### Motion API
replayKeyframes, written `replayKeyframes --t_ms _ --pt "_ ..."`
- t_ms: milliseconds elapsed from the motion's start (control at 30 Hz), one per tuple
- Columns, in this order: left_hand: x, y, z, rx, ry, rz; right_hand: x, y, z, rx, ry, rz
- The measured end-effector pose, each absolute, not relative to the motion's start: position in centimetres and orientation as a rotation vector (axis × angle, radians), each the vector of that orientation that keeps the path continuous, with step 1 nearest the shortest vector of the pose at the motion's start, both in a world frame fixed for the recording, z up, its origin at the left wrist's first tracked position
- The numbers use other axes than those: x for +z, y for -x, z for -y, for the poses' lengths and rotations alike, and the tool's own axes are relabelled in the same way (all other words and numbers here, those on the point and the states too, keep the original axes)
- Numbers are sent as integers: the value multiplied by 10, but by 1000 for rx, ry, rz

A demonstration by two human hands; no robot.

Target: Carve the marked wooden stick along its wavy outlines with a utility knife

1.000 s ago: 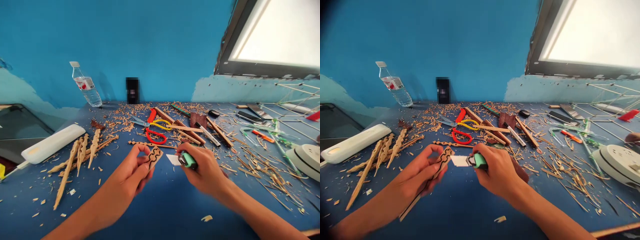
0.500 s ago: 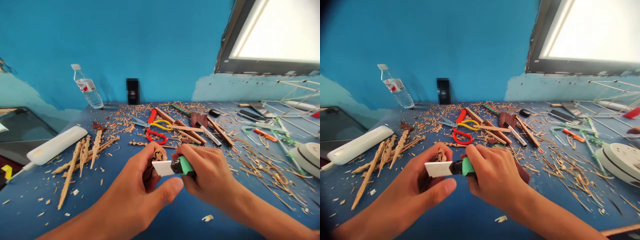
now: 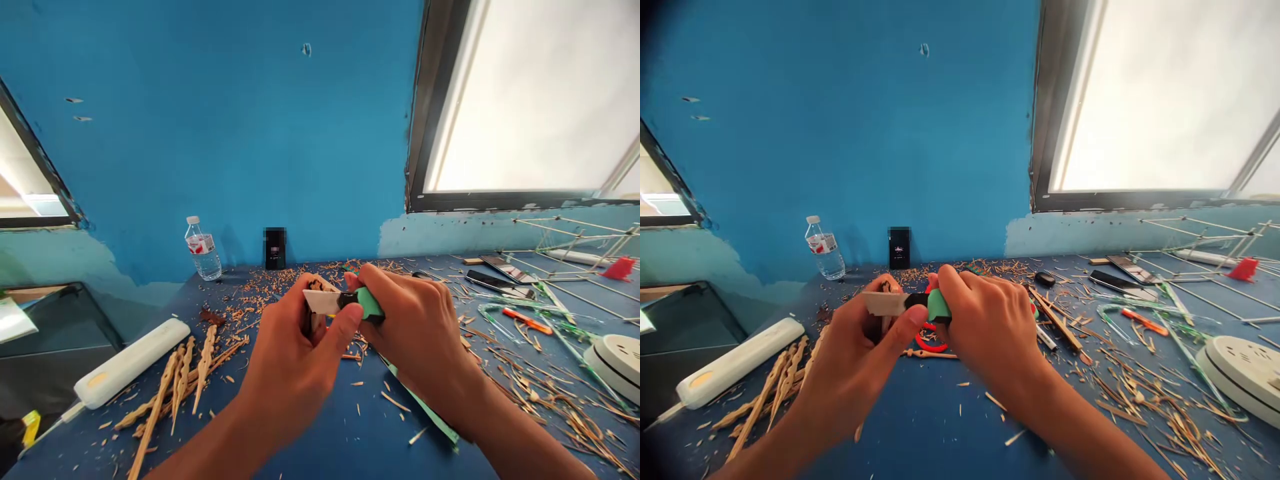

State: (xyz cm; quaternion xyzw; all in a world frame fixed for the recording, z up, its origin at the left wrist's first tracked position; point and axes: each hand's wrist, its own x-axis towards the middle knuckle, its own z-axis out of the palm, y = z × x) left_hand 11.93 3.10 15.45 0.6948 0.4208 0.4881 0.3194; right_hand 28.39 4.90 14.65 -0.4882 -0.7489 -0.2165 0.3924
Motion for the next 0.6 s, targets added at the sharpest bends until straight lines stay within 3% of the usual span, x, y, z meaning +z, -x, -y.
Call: replayKeyframes --t_ms 433,600 --pt "152 -123 -39 1282 -1677 -1123 133 -273 -62 -704 1289 1751" --pt "151 -120 -48 1228 -1687 -1078 134 -281 -71 -491 1263 1816"
